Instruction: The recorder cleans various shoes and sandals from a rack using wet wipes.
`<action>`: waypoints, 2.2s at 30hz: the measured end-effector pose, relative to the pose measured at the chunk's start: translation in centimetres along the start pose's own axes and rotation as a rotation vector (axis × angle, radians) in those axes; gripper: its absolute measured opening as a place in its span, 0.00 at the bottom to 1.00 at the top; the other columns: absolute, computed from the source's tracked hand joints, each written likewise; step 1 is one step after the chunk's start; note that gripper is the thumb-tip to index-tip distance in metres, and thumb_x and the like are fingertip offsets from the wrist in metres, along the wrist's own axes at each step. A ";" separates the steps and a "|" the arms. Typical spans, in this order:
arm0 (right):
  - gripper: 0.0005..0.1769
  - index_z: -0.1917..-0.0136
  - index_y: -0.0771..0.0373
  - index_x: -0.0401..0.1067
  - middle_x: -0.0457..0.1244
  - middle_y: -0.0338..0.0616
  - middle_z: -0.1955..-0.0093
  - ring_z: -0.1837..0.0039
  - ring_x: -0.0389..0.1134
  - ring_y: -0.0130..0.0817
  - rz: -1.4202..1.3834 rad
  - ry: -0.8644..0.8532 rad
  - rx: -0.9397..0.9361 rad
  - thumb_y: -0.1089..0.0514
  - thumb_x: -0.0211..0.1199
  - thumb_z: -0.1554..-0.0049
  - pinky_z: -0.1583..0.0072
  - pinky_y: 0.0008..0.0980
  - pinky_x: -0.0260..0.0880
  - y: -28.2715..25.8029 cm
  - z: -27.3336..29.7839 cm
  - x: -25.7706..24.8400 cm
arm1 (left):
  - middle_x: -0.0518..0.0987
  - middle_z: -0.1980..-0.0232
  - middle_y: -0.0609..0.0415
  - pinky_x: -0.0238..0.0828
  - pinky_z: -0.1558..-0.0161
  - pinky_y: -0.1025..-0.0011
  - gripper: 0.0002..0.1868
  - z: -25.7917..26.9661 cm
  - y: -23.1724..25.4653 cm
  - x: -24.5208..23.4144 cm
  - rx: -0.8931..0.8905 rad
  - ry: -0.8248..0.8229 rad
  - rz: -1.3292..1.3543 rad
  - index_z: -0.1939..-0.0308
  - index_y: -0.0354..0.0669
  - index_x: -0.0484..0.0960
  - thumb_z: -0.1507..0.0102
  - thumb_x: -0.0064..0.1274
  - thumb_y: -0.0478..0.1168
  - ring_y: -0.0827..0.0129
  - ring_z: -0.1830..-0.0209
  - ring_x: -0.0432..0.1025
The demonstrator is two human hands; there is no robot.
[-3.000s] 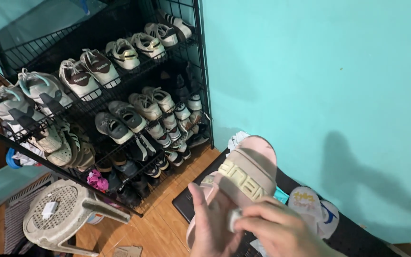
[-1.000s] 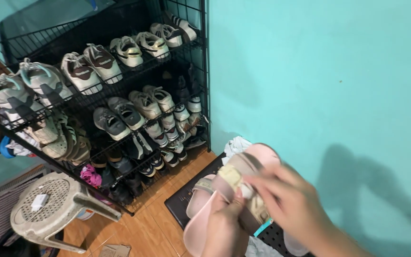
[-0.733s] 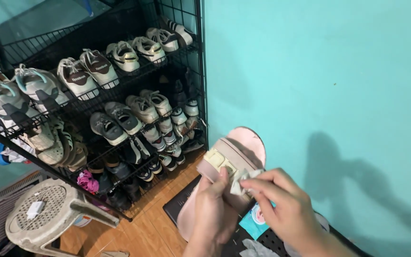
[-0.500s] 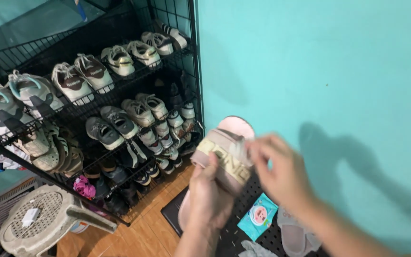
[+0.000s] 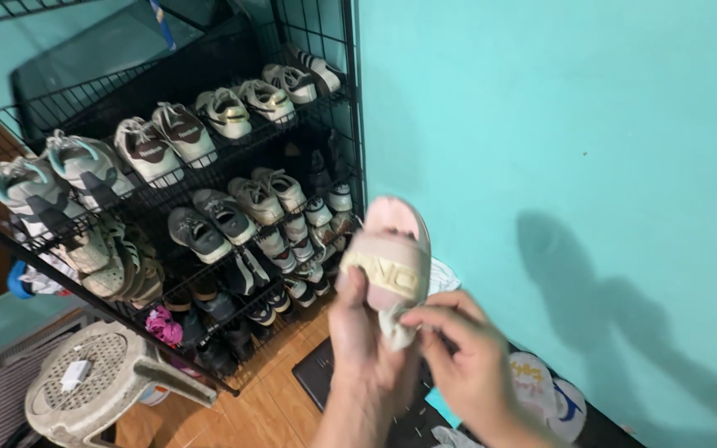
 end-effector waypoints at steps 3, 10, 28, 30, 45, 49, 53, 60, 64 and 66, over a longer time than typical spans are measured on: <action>0.15 0.51 0.62 0.79 0.67 0.42 0.54 0.55 0.70 0.28 0.141 0.058 -0.046 0.75 0.60 0.48 0.54 0.24 0.72 -0.6 -3.2 -0.9 | 0.78 0.41 0.37 0.75 0.42 0.55 0.29 0.4 -1.0 -0.3 -0.050 -0.177 0.297 0.32 0.34 0.67 0.29 0.29 0.50 0.51 0.44 0.76; 0.10 0.53 0.64 0.76 0.70 0.40 0.54 0.52 0.73 0.27 0.083 0.029 -0.134 0.73 0.59 0.44 0.50 0.25 0.74 2.0 1.3 -0.4 | 0.79 0.41 0.43 0.71 0.42 0.53 0.28 -0.1 -0.2 -2.2 -0.045 -0.054 0.207 0.33 0.40 0.71 0.30 0.31 0.52 0.52 0.43 0.73; 0.07 0.51 0.66 0.76 0.68 0.42 0.55 0.57 0.69 0.24 0.123 0.037 -0.016 0.72 0.60 0.41 0.57 0.23 0.68 0.4 -5.4 -1.0 | 0.76 0.36 0.40 0.67 0.35 0.52 0.26 -0.9 -2.9 -4.3 -0.033 -0.083 0.386 0.31 0.35 0.67 0.29 0.34 0.45 0.51 0.37 0.70; 0.06 0.52 0.65 0.77 0.69 0.42 0.58 0.62 0.65 0.25 0.119 0.060 0.144 0.70 0.61 0.41 0.61 0.24 0.64 2.7 -2.8 -0.7 | 0.77 0.38 0.41 0.66 0.38 0.51 0.28 -0.8 -2.6 -3.9 -0.089 -0.020 0.437 0.33 0.36 0.69 0.32 0.35 0.48 0.49 0.39 0.70; 0.05 0.56 0.62 0.76 0.66 0.34 0.60 0.55 0.69 0.20 -0.008 -0.295 -0.032 0.67 0.64 0.48 0.49 0.25 0.69 17.1 11.7 -0.4 | 0.74 0.35 0.42 0.62 0.32 0.52 0.28 -4.1 -3.4 -10.5 0.034 0.109 0.352 0.31 0.36 0.69 0.29 0.35 0.50 0.51 0.37 0.68; 0.07 0.50 0.64 0.75 0.68 0.40 0.54 0.59 0.63 0.23 -0.279 -0.245 0.521 0.69 0.64 0.43 0.55 0.24 0.63 17.1 11.4 -1.2 | 0.76 0.35 0.40 0.64 0.33 0.55 0.29 -2.7 -2.7 -7.1 0.070 0.125 0.392 0.33 0.31 0.70 0.30 0.34 0.50 0.51 0.37 0.71; 0.27 0.40 0.61 0.65 0.65 0.38 0.51 0.50 0.66 0.23 -0.355 -0.339 0.625 0.69 0.70 0.51 0.47 0.25 0.69 10.6 5.2 -1.6 | 0.76 0.36 0.38 0.64 0.34 0.54 0.28 -3.7 -3.8 -6.8 0.094 0.127 0.410 0.34 0.28 0.69 0.29 0.33 0.48 0.49 0.38 0.71; 0.24 0.44 0.63 0.69 0.66 0.39 0.55 0.54 0.66 0.25 -0.181 -0.250 0.797 0.68 0.69 0.54 0.53 0.30 0.70 10.5 4.2 -0.4 | 0.76 0.39 0.39 0.66 0.36 0.53 0.28 -3.3 -4.1 -6.8 0.107 0.131 0.237 0.34 0.33 0.69 0.32 0.37 0.49 0.50 0.40 0.70; 0.22 0.41 0.63 0.74 0.67 0.41 0.56 0.58 0.65 0.32 -0.314 -0.114 0.995 0.65 0.65 0.51 0.57 0.34 0.66 16.7 3.8 -3.5 | 0.76 0.41 0.36 0.65 0.34 0.55 0.31 0.5 -1.1 -3.7 -0.303 -0.267 0.084 0.35 0.27 0.66 0.32 0.42 0.51 0.49 0.39 0.70; 0.24 0.41 0.61 0.71 0.70 0.41 0.56 0.55 0.71 0.32 -0.549 -0.230 1.129 0.61 0.64 0.53 0.53 0.35 0.75 14.7 1.8 -5.3 | 0.79 0.40 0.45 0.74 0.38 0.53 0.35 2.7 1.0 -2.7 -0.293 -0.183 -0.411 0.33 0.28 0.69 0.39 0.46 0.49 0.56 0.40 0.74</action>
Point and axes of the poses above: each hand's wrist, its own z-axis away from the middle knuckle, its own x-axis out of the palm, y = z × x, the point moved 3 cm from there along -z, towards the middle knuckle
